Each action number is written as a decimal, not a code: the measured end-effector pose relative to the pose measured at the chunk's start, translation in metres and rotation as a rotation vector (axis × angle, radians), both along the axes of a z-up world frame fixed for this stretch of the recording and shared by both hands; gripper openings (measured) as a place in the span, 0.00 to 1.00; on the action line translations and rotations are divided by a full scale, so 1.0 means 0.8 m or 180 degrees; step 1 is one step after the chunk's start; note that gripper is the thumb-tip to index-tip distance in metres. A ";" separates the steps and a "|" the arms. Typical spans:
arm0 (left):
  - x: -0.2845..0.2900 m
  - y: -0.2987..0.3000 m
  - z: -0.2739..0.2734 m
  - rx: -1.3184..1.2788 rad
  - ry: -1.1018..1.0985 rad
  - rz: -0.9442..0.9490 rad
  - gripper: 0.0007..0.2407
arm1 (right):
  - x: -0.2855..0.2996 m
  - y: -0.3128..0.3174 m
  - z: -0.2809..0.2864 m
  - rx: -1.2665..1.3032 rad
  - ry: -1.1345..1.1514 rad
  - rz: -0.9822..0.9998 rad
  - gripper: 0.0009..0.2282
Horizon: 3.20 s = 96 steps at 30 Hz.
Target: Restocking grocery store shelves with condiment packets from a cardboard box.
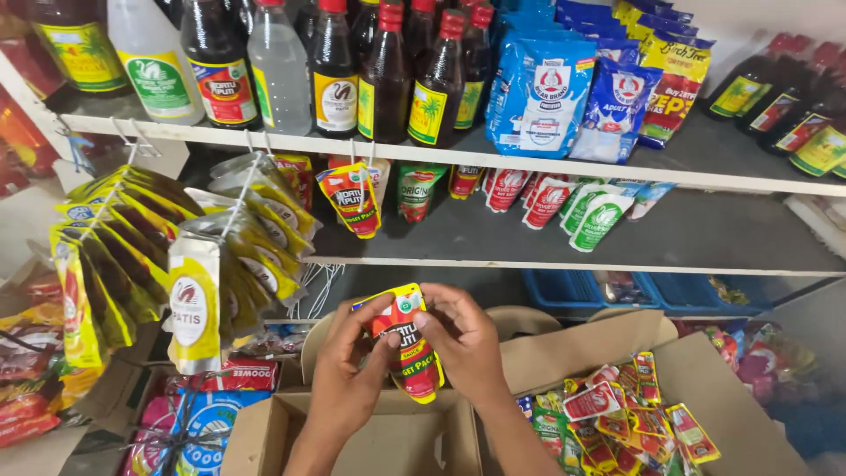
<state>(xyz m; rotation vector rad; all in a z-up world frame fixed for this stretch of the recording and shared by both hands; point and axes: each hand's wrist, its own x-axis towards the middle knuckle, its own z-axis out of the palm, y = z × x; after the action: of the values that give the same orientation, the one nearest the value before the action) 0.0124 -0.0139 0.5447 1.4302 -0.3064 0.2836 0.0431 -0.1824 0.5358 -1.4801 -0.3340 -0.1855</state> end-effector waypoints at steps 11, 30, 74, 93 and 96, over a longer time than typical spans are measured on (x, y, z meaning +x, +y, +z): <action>0.015 0.046 0.056 0.0091 -0.0305 0.0188 0.19 | 0.021 0.050 0.067 0.0011 -0.0463 -0.0114 0.12; 0.045 0.066 0.077 -0.0016 -0.0522 0.0164 0.20 | 0.046 0.081 0.094 -0.0127 -0.0756 -0.0423 0.11; 0.184 0.023 -0.038 0.0584 -0.0792 0.1528 0.22 | 0.258 0.091 -0.037 0.0000 -0.0530 -0.0945 0.09; 0.053 -0.021 -0.216 0.0564 0.0845 -0.0100 0.15 | 0.125 0.019 -0.139 -0.0346 0.0545 -0.0977 0.07; 0.030 -0.029 -0.248 0.0736 0.1123 -0.0224 0.17 | 0.077 -0.005 -0.171 -0.0221 0.0647 -0.0820 0.06</action>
<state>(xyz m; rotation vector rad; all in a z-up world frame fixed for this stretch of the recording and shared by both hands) 0.0368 -0.0369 0.3466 1.6616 -0.1013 -0.0664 0.1049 -0.1861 0.3988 -1.5937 0.0153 -0.2286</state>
